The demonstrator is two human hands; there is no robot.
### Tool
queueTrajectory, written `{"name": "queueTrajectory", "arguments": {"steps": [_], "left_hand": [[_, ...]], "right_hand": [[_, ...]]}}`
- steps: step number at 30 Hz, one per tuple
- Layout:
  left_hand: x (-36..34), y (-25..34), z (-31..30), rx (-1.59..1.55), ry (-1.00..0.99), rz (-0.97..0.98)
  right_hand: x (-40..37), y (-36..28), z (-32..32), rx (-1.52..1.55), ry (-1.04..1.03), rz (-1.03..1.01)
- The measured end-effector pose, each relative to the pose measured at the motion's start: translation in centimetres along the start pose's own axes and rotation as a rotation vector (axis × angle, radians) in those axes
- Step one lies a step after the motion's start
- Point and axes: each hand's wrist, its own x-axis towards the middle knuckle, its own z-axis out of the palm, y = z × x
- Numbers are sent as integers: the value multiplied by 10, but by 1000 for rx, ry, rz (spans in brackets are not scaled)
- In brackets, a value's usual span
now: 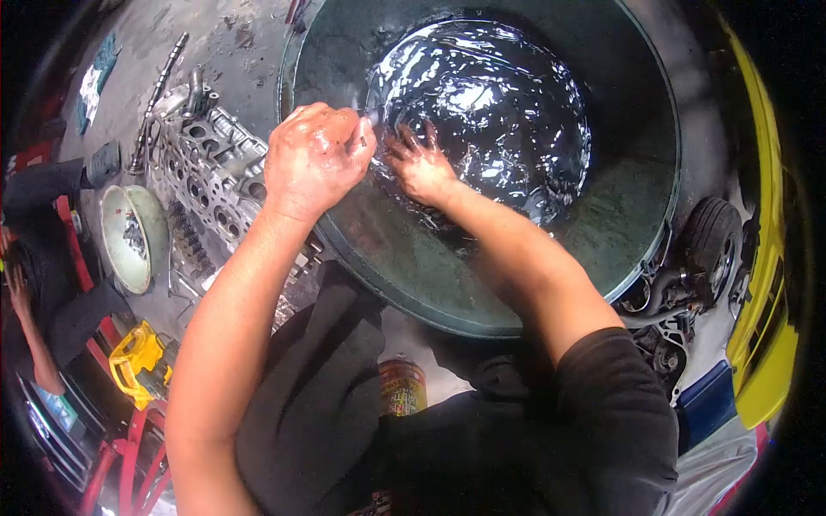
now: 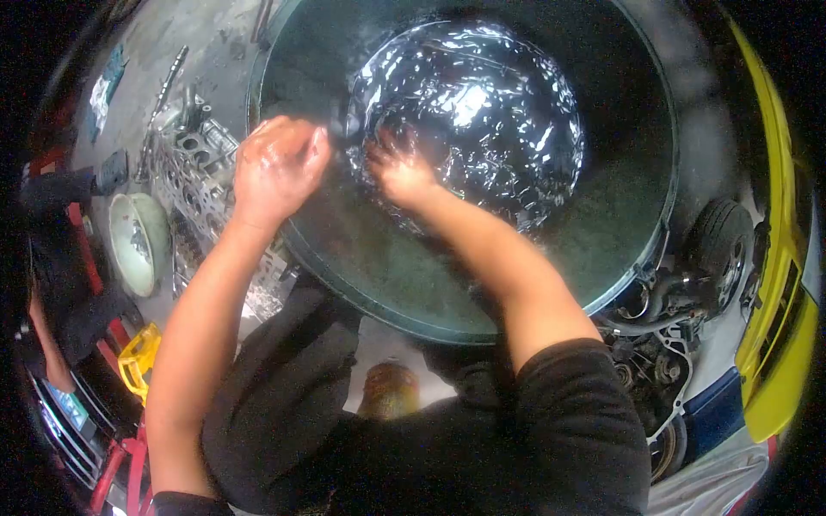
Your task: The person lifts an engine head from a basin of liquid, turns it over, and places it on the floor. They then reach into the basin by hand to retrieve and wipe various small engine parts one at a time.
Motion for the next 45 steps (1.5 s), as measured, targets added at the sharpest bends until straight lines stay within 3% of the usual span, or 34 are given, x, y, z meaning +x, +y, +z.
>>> {"name": "queueTrajectory", "arguments": {"steps": [5,7,13,21,23,25,27,29,33,34,37,38,41,45], "left_hand": [[-3,-3,1,-42,7,-2],[-2,-6,3,-46,38,1],[-2,-14,6,-87,94,26],[-4,-9,5,-8,96,-25],[-4,-7,3,24,64,-45],[-4,-4,2,72,-1,-59],[-3,-1,1,61,-17,-79],[-4,0,1,77,-20,-88],[-3,3,-1,67,-31,-108],[-2,5,-2,56,-23,-111],[-3,0,-1,-4,-5,-86],[-3,0,-2,-18,-3,-60],[-3,-4,-1,-26,1,-48],[-3,-8,0,-31,14,-18]], "right_hand": [[26,35,-41,81,-44,2],[45,51,-43,18,107,84],[91,133,-20,10,268,506],[-17,208,18,222,207,881],[-53,183,27,165,168,868],[-69,150,20,184,-46,862],[-76,118,45,103,-41,713],[-76,73,13,257,-33,738],[-69,13,-10,249,-85,376],[-62,6,-8,247,-104,384],[-36,39,-16,120,-194,318],[-30,58,8,15,48,288],[-5,110,-26,-52,-47,516],[-11,192,0,71,-3,808]]}}
